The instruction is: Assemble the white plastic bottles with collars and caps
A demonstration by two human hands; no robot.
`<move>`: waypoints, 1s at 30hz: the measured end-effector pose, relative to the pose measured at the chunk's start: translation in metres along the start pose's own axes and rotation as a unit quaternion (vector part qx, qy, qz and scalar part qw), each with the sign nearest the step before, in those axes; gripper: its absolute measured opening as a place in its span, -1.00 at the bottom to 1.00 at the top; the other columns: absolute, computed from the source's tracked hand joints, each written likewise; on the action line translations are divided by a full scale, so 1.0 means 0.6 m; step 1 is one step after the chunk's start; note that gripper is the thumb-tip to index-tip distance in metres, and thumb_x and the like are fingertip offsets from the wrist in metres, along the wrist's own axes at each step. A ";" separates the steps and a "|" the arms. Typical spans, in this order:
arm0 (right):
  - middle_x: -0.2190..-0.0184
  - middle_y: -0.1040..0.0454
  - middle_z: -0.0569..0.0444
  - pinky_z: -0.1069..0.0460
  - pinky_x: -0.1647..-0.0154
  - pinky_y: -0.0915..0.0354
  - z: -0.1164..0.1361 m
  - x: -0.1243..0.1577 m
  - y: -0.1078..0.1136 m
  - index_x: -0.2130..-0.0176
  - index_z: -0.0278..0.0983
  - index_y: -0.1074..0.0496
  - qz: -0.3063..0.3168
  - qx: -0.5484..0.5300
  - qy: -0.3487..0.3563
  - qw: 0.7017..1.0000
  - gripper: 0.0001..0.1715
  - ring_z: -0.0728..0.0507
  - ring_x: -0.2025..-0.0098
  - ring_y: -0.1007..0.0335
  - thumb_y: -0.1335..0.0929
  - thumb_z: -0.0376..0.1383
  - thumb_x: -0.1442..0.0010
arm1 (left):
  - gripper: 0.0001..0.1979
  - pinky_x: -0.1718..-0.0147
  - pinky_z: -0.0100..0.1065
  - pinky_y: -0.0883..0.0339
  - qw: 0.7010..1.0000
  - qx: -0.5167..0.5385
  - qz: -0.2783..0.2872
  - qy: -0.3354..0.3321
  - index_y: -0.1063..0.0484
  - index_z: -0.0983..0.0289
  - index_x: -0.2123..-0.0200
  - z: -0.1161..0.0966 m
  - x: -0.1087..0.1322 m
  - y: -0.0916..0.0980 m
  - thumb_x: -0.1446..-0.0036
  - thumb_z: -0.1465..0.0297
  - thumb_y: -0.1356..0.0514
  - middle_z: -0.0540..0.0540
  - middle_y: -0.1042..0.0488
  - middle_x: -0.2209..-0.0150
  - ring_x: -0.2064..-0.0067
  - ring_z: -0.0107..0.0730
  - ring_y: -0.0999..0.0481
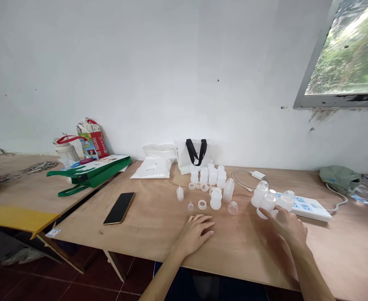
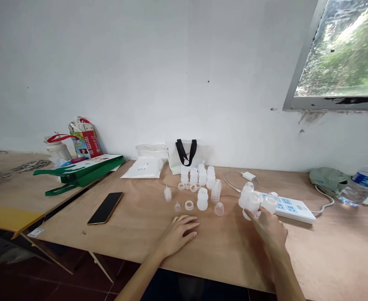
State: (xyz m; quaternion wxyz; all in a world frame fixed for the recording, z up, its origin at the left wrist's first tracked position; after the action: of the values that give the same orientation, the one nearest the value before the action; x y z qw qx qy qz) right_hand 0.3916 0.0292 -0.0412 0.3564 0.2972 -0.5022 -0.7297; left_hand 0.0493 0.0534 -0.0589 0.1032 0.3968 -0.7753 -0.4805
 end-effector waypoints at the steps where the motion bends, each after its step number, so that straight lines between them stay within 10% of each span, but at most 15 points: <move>1: 0.19 -0.62 -0.24 -0.22 0.19 -0.37 -0.003 -0.001 0.000 -0.08 -0.16 -0.53 0.003 0.000 -0.006 1.000 -0.20 -0.48 0.12 -0.56 -0.19 0.28 -0.19 | -0.65 -0.23 -0.06 -0.13 1.000 0.001 0.000 0.001 -0.45 -0.01 -0.20 -0.001 0.000 0.000 -0.40 0.20 -0.11 -0.01 -0.41 -0.28 -0.28 -0.15 -0.31; 15: 0.55 -0.54 -0.05 -0.12 0.32 -0.31 0.019 0.023 -0.013 0.60 -0.16 -0.31 0.166 0.008 0.078 0.983 -0.47 -0.26 0.41 -0.53 -0.22 -0.04 -0.34 | -0.64 -0.24 -0.06 -0.14 1.000 0.003 0.000 0.000 -0.44 -0.02 -0.21 -0.001 0.000 0.001 -0.40 0.19 -0.11 0.00 -0.41 -0.28 -0.28 -0.13 -0.31; 19: 0.56 -0.52 0.05 -0.06 0.41 -0.28 0.080 0.059 -0.031 0.51 -0.18 -0.35 0.197 -0.031 0.207 0.958 -0.59 -0.19 0.50 -0.48 -0.28 -0.09 -0.31 | -0.65 -0.23 -0.06 -0.15 1.000 -0.001 -0.003 0.003 -0.44 -0.02 -0.20 -0.002 0.001 0.001 -0.40 0.20 -0.12 -0.01 -0.41 -0.27 -0.28 -0.14 -0.32; 24: 0.18 -0.59 0.05 -0.07 0.13 -0.32 0.162 0.119 -0.057 0.20 -0.15 -0.50 0.177 -0.070 0.347 0.918 -0.81 -0.24 0.13 -0.53 -0.30 -0.19 -0.33 | -0.66 -0.27 -0.08 -0.12 1.000 -0.009 -0.006 -0.002 -0.44 -0.01 -0.19 0.002 0.003 0.000 -0.40 0.21 -0.13 -0.01 -0.37 -0.30 -0.31 -0.16 -0.29; 30: 0.05 -0.49 -0.03 -0.14 -0.02 -0.31 0.221 0.165 -0.106 -0.03 -0.17 -0.43 0.044 -0.062 0.475 0.877 -0.71 -0.26 -0.02 -0.42 -0.27 -0.35 -0.36 | -0.68 -0.28 -0.11 -0.15 0.999 -0.043 -0.019 -0.021 -0.41 0.04 -0.19 -0.001 0.003 -0.003 -0.44 0.30 -0.07 0.01 -0.36 -0.29 -0.30 -0.21 -0.29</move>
State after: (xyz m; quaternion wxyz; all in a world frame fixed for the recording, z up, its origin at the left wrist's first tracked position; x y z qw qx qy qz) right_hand 0.2159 0.0326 -0.0664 0.6013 0.5634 -0.2390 -0.5138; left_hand 0.0491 0.0512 -0.0604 0.0947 0.3965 -0.7482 -0.5235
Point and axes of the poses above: each hand's wrist, its own x-axis away from the middle knuckle, its own y-axis out of the back of the hand, z = x × y, the point moved 4 cm from there along -x, towards the middle knuckle
